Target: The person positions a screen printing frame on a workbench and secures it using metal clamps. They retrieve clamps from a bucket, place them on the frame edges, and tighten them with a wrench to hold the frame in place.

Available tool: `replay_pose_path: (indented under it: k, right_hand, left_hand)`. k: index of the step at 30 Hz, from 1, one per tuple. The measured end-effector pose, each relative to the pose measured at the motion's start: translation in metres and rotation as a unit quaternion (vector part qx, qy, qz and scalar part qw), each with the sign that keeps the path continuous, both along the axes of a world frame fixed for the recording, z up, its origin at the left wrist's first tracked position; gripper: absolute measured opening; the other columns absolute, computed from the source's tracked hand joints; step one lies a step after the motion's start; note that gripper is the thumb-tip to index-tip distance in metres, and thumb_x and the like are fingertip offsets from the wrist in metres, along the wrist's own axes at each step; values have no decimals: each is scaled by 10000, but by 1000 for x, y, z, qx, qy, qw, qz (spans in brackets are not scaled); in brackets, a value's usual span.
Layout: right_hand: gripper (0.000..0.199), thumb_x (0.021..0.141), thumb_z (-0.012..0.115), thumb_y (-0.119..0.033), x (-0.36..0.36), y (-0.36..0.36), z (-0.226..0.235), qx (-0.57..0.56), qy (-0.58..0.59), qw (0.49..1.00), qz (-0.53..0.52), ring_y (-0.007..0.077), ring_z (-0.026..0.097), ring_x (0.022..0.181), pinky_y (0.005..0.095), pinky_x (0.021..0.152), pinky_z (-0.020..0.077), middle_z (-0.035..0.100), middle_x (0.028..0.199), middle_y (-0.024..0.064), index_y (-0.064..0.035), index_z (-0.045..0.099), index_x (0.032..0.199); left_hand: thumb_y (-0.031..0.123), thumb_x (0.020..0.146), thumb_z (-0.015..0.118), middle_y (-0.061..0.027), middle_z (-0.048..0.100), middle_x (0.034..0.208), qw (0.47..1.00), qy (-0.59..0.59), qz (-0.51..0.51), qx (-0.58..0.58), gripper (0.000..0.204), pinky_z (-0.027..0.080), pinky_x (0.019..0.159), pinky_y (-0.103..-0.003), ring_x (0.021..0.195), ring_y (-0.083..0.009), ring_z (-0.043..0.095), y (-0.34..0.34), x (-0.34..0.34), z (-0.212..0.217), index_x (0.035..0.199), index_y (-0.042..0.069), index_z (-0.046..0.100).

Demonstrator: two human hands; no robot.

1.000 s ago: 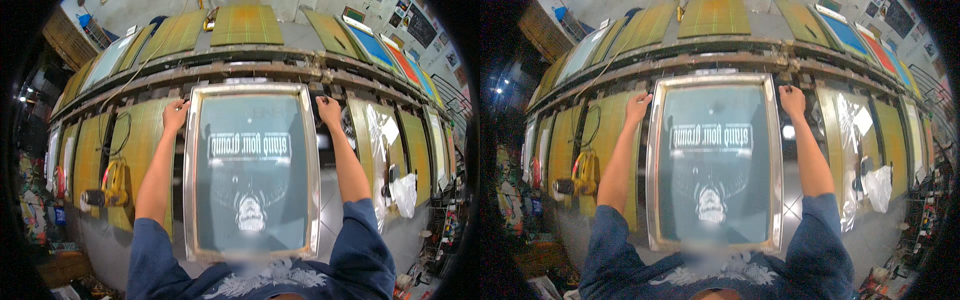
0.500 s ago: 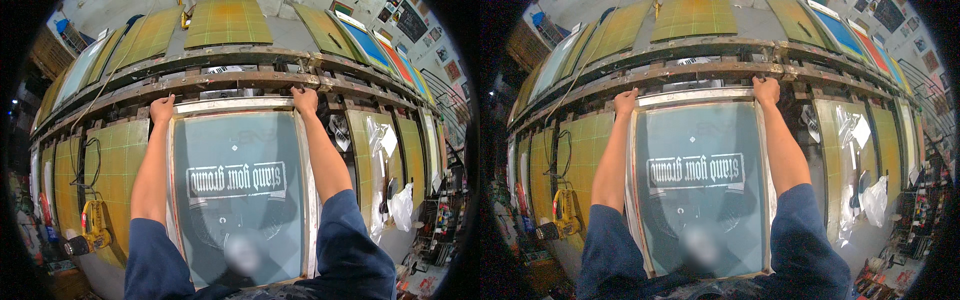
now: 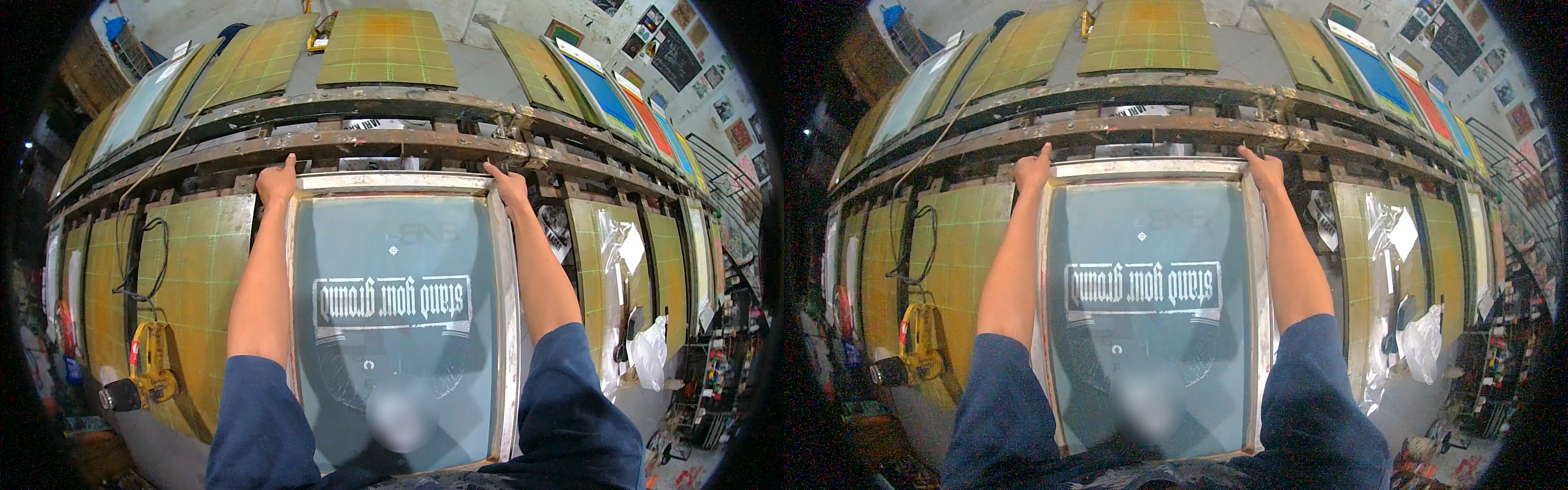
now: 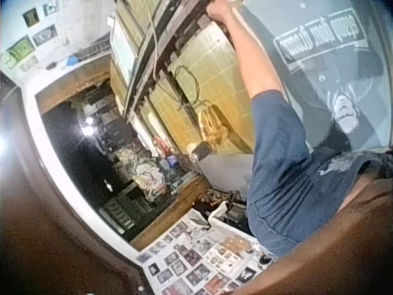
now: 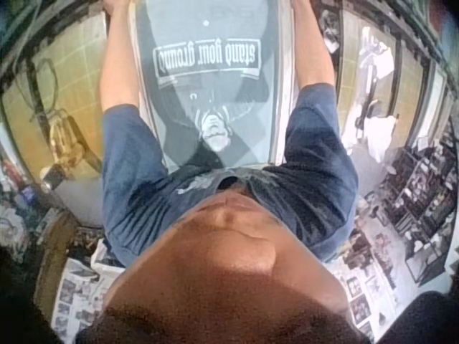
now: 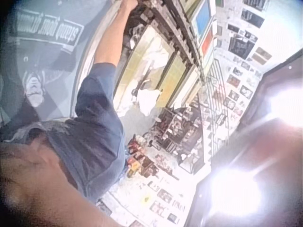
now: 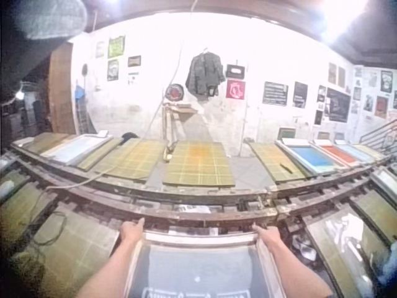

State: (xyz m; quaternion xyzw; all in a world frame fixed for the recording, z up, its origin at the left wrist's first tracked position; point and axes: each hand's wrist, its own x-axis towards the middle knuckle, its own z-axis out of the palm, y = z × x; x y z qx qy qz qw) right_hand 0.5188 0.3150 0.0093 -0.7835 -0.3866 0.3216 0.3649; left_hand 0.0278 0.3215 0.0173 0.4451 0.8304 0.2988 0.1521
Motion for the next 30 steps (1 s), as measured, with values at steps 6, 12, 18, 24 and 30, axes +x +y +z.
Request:
replay_pose_path:
  k: [6, 12, 18, 24, 30]
  right_hand:
    - [373, 817, 777, -370, -7, -6, 8, 77, -6, 996, 38, 168, 611, 781, 340, 743, 468, 699, 840, 82, -6, 738, 887]
    - [486, 825, 754, -436, -3, 1, 2, 167, -196, 964, 69, 225, 593, 624, 385, 649, 454, 660, 690, 162, 48, 710, 817]
    - [386, 853, 732, -368, -3, -3, 5, 170, -216, 959, 73, 265, 605, 651, 400, 649, 449, 659, 715, 163, 17, 727, 825]
    - [439, 794, 756, -426, -24, 6, 7, 110, -247, 963, -5, 326, 686, 724, 418, 725, 510, 686, 712, 193, 7, 691, 757]
    - [477, 784, 740, -482, 11, 22, -8, 74, -148, 985, 43, 371, 688, 928, 419, 851, 511, 720, 936, 232, -14, 754, 874]
  left_hand:
    - [514, 867, 617, -243, 715, 859, 997, -45, -10, 56, 527, 508, 843, -451, 887, -401, 685, -5, -2, -5, 785, 16, 769]
    - [517, 871, 521, -192, 741, 852, 994, -89, 25, 58, 582, 503, 867, -416, 902, -362, 697, -10, 9, 11, 762, 4, 773]
    - [518, 853, 502, -193, 742, 862, 992, -107, 34, 54, 592, 495, 888, -411, 916, -354, 698, -11, 14, 16, 777, -1, 775]
    - [511, 843, 496, -180, 744, 843, 989, -135, 9, 54, 583, 496, 889, -409, 898, -344, 703, -8, -3, 3, 771, 5, 777]
    - [556, 853, 580, -280, 705, 1000, 997, -66, -7, 48, 611, 488, 934, -465, 1019, -416, 670, 1, 3, -1, 894, -25, 763]
